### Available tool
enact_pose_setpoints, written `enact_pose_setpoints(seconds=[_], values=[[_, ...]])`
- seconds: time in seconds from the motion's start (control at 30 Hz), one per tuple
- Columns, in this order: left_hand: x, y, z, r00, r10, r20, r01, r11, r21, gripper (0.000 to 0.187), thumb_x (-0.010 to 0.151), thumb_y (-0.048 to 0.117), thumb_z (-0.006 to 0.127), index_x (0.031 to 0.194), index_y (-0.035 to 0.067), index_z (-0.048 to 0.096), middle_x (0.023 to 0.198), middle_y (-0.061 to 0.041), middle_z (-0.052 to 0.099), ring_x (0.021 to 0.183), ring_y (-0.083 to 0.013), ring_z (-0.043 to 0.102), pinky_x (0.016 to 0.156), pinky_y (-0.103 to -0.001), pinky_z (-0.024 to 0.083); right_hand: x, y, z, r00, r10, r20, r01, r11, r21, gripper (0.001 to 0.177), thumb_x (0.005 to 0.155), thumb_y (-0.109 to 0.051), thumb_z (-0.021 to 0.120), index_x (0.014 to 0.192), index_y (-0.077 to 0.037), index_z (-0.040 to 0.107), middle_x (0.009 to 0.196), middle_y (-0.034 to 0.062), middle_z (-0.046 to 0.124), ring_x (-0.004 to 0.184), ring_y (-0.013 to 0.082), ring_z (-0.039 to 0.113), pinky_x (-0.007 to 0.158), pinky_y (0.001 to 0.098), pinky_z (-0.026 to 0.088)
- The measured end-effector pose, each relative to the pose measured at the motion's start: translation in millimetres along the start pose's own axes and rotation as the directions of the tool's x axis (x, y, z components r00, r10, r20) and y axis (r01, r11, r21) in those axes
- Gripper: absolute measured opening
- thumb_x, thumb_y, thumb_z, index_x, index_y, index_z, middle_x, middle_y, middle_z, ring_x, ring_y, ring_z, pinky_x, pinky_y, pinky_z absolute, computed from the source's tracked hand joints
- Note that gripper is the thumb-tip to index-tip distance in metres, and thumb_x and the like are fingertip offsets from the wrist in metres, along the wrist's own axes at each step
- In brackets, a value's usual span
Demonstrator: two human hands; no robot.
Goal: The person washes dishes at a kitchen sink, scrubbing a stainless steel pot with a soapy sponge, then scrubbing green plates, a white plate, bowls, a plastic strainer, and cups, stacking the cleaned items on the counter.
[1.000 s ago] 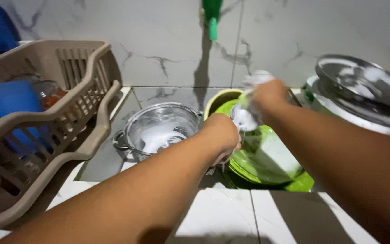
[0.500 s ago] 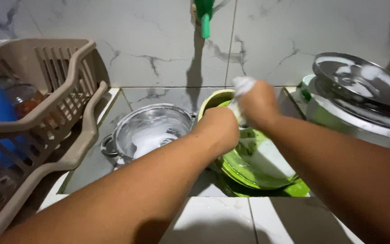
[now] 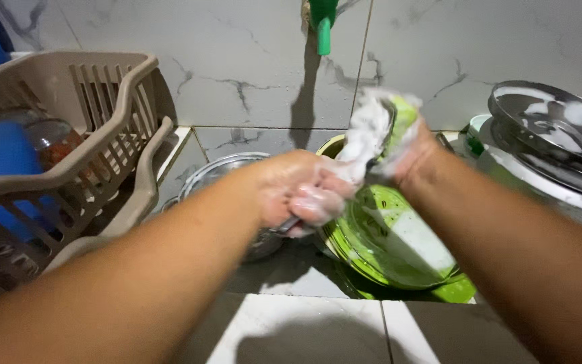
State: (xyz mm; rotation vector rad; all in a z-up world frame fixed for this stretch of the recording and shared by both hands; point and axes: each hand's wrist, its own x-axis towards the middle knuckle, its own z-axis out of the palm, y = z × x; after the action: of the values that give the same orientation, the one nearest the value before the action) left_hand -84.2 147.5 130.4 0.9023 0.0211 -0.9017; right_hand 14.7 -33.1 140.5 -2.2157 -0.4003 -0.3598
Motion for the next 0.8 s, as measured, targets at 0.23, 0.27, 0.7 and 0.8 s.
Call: enact_pose_setpoints(seconds=[0.23, 0.27, 0.7, 0.8], values=[[-51.6, -0.9, -16.6, 0.993, 0.004, -0.116, 0.074, 0.748, 0.659, 0.026, 0.105, 0.020, 0.046, 0.086, 0.005, 0.054, 0.069, -0.001, 0.047, 0.050, -0.0093, 0.040, 0.039, -0.026, 0.031, 27.1, 9.5, -31.7, 0.870, 0.455, 0.191, -0.488, 0.731, 0.477, 0.019, 0.087, -0.034, 0.064, 0.094, -0.017, 0.070, 0.099, 0.0100, 0.067, 0.082, 0.0286, 0.064, 0.069, 0.0514, 0.051], [-52.4, -4.3, -19.2, 0.986, 0.046, -0.159, 0.085, 0.683, 0.726, 0.024, 0.104, 0.019, 0.047, 0.087, 0.004, 0.056, 0.071, -0.002, 0.049, 0.053, -0.0113, 0.042, 0.042, -0.027, 0.033, 21.5, 9.3, -36.9, 0.850, 0.475, 0.228, -0.523, 0.705, 0.479, 0.019, 0.086, -0.034, 0.064, 0.094, -0.017, 0.069, 0.099, 0.0097, 0.067, 0.082, 0.0282, 0.064, 0.069, 0.0514, 0.051], [-1.9, 8.7, -16.0, 0.495, 0.801, -0.337, 0.514, 0.042, 0.857, 0.019, 0.092, 0.013, 0.064, 0.099, -0.002, 0.073, 0.100, -0.024, 0.071, 0.089, -0.0368, 0.070, 0.079, -0.046, 0.056, -70.8, 54.6, -48.0, 0.772, 0.548, 0.323, -0.636, 0.665, 0.392, 0.005, 0.084, -0.011, 0.072, 0.088, -0.013, 0.071, 0.084, 0.0048, 0.069, 0.076, 0.0253, 0.063, 0.058, 0.0482, 0.052], [61.8, -1.2, 13.6, 0.472, 0.812, -0.344, 0.506, 0.070, 0.860, 0.021, 0.089, 0.011, 0.067, 0.105, 0.000, 0.075, 0.111, -0.026, 0.071, 0.102, -0.0411, 0.071, 0.088, -0.049, 0.057, -70.6, 64.4, -53.9, 0.720, 0.613, 0.326, -0.693, 0.617, 0.373, 0.005, 0.090, -0.017, 0.068, 0.088, -0.015, 0.064, 0.081, 0.0021, 0.062, 0.076, 0.0229, 0.060, 0.058, 0.0520, 0.053]])
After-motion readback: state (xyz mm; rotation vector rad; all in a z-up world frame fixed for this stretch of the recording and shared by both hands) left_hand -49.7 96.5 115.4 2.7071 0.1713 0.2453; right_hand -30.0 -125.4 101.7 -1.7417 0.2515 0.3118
